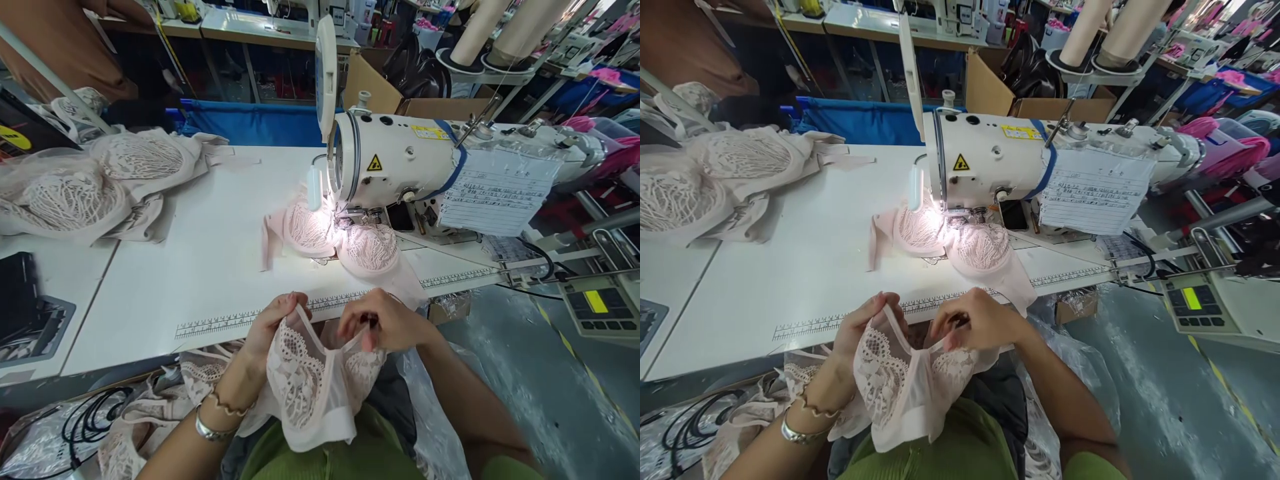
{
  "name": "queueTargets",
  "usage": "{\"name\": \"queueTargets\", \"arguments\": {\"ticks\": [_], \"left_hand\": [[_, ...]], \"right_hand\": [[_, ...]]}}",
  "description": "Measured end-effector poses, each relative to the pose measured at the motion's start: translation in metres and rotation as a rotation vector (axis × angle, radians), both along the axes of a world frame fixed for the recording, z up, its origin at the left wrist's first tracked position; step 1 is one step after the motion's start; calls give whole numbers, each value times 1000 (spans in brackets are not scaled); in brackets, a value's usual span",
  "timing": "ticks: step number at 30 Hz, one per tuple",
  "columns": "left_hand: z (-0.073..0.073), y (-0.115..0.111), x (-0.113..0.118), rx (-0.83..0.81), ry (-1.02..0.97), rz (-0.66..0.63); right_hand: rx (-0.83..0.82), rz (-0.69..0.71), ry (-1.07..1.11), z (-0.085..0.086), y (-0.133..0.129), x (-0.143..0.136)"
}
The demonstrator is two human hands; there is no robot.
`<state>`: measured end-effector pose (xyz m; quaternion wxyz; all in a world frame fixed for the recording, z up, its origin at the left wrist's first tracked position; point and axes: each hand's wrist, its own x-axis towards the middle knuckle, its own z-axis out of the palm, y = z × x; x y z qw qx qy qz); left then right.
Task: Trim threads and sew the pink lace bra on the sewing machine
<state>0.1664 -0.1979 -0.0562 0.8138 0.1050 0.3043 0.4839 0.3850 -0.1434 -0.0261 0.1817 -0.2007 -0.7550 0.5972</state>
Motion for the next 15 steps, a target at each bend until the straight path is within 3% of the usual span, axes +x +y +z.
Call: {"name": "queueTargets", "arguments": {"ticks": [2,4,6,8,10,13,15], "left_hand": [[5,10,7,44,38,-55],[15,18,11,216,185,-67],[30,19,9,481,485,16],[47,10,6,705,795,140],[59,-5,5,855,971,127],[59,-26,13,1057,1108,-56],[48,-33,23,1159,1227,-25]], "right_hand": [[100,139,23,15,-3,1],[136,194,80,30,-8,12],[115,114,137,44,-15,31],[87,-55,168,56,-22,51],[96,-198,89,63,-29,60],[145,-302,-104,58,-39,49],[168,-350,-169,45,-46,33]]}}
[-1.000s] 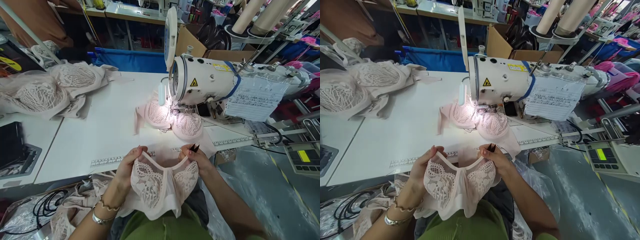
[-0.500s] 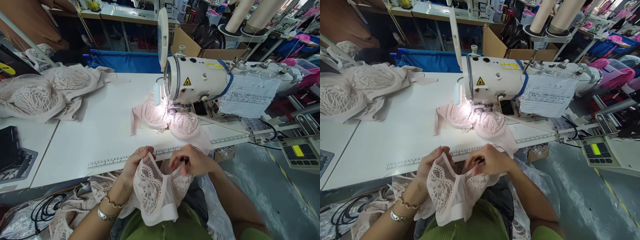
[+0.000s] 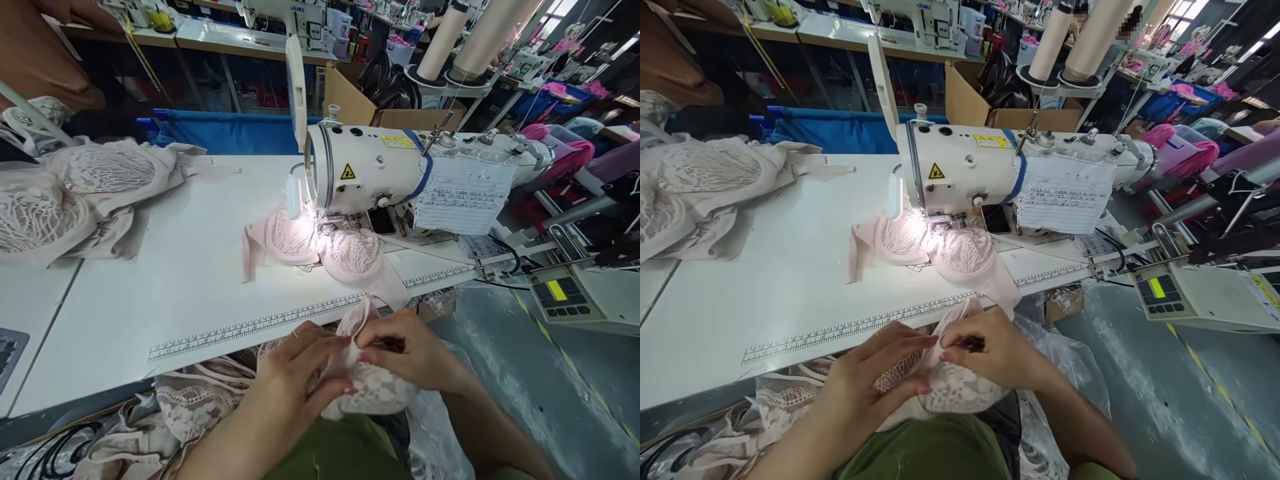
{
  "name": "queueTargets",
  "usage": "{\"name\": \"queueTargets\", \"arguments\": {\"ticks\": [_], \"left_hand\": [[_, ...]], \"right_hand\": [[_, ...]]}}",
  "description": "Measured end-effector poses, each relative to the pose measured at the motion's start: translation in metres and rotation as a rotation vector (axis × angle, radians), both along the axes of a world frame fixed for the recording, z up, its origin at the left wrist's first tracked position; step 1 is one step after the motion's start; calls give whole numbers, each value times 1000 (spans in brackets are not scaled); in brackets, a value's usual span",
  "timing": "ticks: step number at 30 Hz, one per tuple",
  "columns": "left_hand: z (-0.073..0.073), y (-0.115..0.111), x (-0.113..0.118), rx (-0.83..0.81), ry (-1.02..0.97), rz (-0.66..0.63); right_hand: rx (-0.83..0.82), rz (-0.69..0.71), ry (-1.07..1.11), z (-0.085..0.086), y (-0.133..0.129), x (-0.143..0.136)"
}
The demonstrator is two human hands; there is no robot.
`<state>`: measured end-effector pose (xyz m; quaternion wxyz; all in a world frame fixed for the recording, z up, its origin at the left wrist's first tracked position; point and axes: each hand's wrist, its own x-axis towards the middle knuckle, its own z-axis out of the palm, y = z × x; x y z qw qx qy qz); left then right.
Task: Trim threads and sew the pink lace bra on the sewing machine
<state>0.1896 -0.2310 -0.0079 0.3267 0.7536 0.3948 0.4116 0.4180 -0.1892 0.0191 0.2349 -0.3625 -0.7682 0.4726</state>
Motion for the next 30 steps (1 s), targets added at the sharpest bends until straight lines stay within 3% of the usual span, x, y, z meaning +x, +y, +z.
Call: {"name": "queueTargets", "arguments": {"ticks": [4,8,12,15,18,24,27,30], "left_hand": [[-26,2,14,133,42,134],[-30,8,9,16,-15,212],[-22,10,-6,-275,-173,240],[-23,10,-18,-478,-332,294],[-30,8,-27,-513,-405,397],[-39,2,-25,-365,-343,557],[-40,1,-22,-303,-315,580],[-41,2,-22,-269,-301,579]], "right_hand": [[166,-113,-21,-32,-12,-22],[435,-162,-121,-47,-12,-17],[242,78,-106,-42,-2,2],[91,125,-10,-38,6,18],[116,18,12,-39,9,30],[443,-235,-2,-45,9,26],[536,-334,-6,-48,7,19],[528,-411,-41,-51,5,14]]}}
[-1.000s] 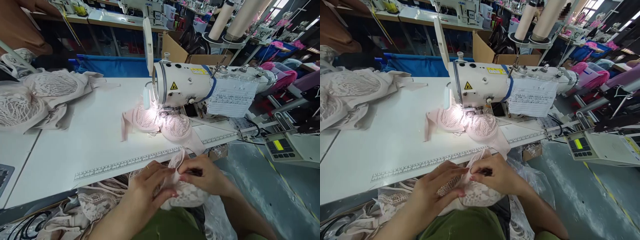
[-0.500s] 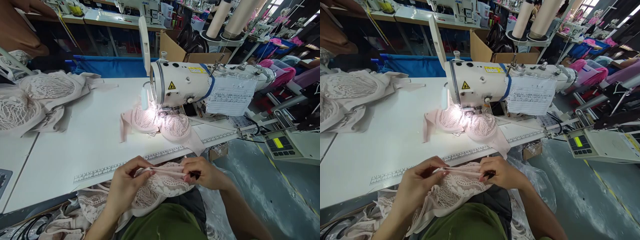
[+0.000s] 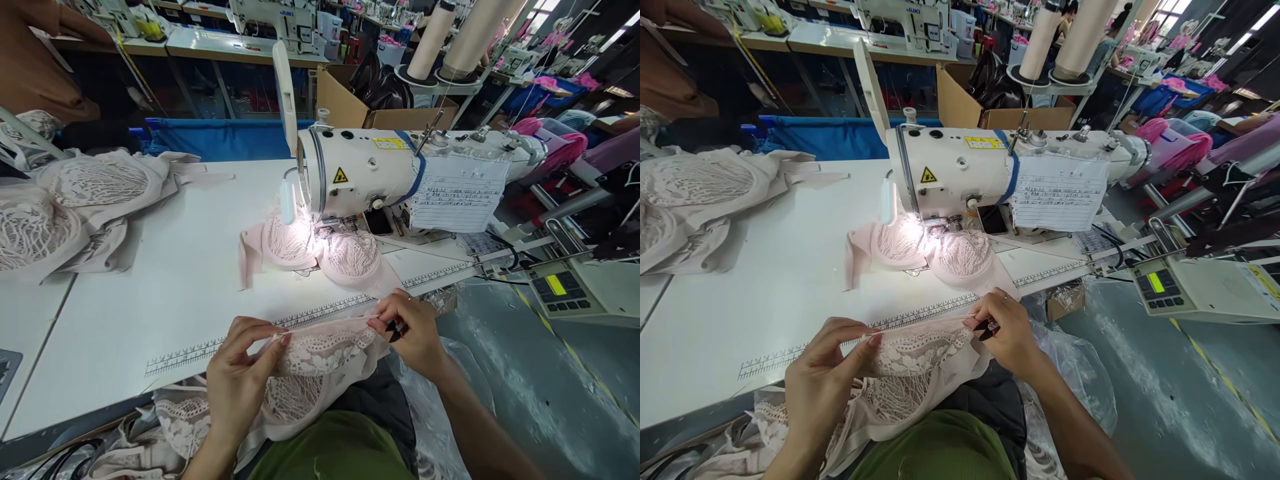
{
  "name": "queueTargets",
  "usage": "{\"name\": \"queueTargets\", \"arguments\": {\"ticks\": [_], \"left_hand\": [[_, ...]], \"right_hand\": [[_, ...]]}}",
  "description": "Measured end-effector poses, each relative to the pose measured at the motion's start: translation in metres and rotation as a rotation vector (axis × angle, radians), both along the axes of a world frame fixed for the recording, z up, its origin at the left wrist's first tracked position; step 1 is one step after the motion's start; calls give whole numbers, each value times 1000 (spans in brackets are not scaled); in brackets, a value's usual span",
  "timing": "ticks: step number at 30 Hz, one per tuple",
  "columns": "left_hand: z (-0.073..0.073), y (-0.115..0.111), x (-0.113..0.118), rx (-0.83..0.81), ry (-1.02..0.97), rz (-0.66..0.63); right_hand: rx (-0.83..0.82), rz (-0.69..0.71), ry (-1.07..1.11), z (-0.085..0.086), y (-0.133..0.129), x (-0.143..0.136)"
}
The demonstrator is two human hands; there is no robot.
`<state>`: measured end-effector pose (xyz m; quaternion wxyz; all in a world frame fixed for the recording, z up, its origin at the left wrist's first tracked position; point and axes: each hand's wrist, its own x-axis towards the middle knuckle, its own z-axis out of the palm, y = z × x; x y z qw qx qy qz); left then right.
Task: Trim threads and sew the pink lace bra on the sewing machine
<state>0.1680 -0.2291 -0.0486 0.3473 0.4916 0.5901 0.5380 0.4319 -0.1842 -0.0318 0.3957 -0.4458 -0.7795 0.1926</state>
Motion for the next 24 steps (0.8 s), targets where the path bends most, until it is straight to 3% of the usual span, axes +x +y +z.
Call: {"name": "queueTargets", "arguments": {"ticks": [3,6,11,13,15,18,22,24], "left_hand": [[-1,1,-1,1,28,13],[-3,2,-1,-25,1,1],[-8,5,-8,-74,-174,-66],[-6,8,-14,-99,-205,-221],[0,12,-18,-113,-152,-467],[12,15,-8,-53,-7,-755],[19,16,21,128,41,-773],[19,16,30,138,51,-743]], "right_hand": [[-74,-55,-30,-1,-1,-3],[-112,-19,-34,2,1,-3],[-265,114,63,25,8,8],[-388,236,117,36,10,13],[-492,338,129,45,11,11],[-523,377,64,51,6,-6],[-431,404,-41,46,0,-32],[-383,418,-76,41,0,-33]]}}
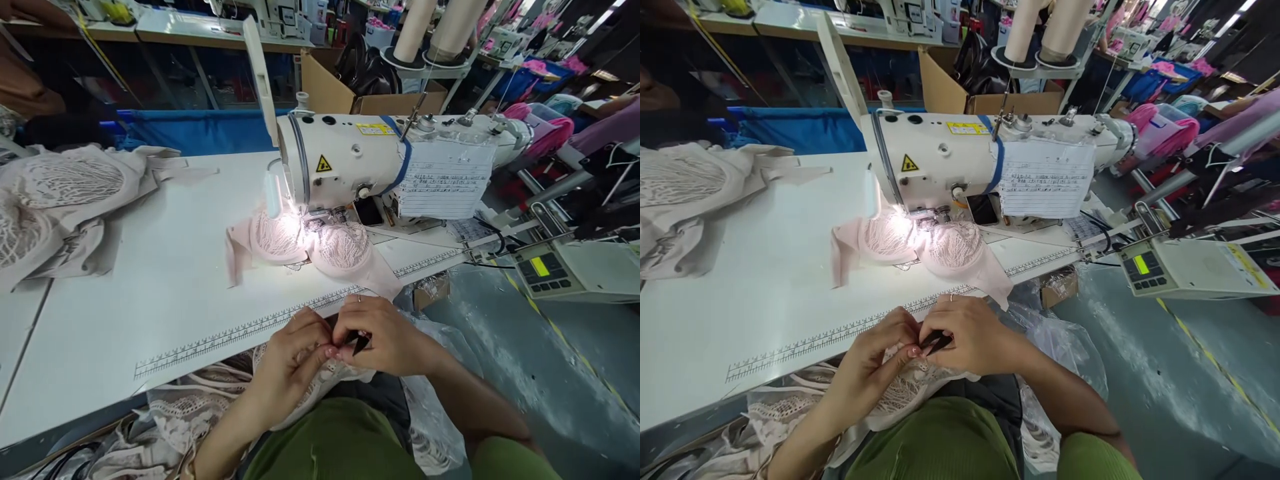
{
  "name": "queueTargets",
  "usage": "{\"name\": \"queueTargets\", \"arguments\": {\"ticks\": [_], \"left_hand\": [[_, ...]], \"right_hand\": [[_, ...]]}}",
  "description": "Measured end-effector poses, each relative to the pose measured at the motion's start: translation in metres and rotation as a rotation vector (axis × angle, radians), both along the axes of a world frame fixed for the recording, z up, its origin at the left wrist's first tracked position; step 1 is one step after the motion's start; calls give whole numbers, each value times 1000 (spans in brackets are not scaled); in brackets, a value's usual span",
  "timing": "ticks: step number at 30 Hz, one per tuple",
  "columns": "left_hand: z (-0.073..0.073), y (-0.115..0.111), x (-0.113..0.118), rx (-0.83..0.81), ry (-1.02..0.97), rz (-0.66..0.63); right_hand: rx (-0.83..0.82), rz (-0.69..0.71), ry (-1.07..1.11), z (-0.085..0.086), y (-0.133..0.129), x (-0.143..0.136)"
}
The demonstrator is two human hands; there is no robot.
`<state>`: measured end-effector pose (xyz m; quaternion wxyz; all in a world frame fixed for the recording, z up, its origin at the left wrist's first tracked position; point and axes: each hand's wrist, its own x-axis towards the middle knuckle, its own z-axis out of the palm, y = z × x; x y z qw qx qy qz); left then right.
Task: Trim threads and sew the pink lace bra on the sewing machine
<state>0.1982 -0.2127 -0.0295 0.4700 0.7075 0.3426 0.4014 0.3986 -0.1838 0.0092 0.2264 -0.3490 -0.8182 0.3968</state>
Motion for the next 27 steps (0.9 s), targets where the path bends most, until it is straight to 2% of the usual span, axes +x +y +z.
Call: {"name": "queueTargets", "arguments": {"ticks": [5,10,13,21,27], "left_hand": [[-1,4,1,-42,25,83],[-2,7,0,3,31,120],[-4,8,1,-6,31,125],[0,5,5,-57,1,133],[1,5,5,-91,26,128]], "right_hand": [[-18,-82,4,-12,6,22],[-6,3,74,-18,9,33],[3,7,143,-17,10,34],[-179,-191,301,-13,9,32],[-255,-242,385,-14,8,26]]}}
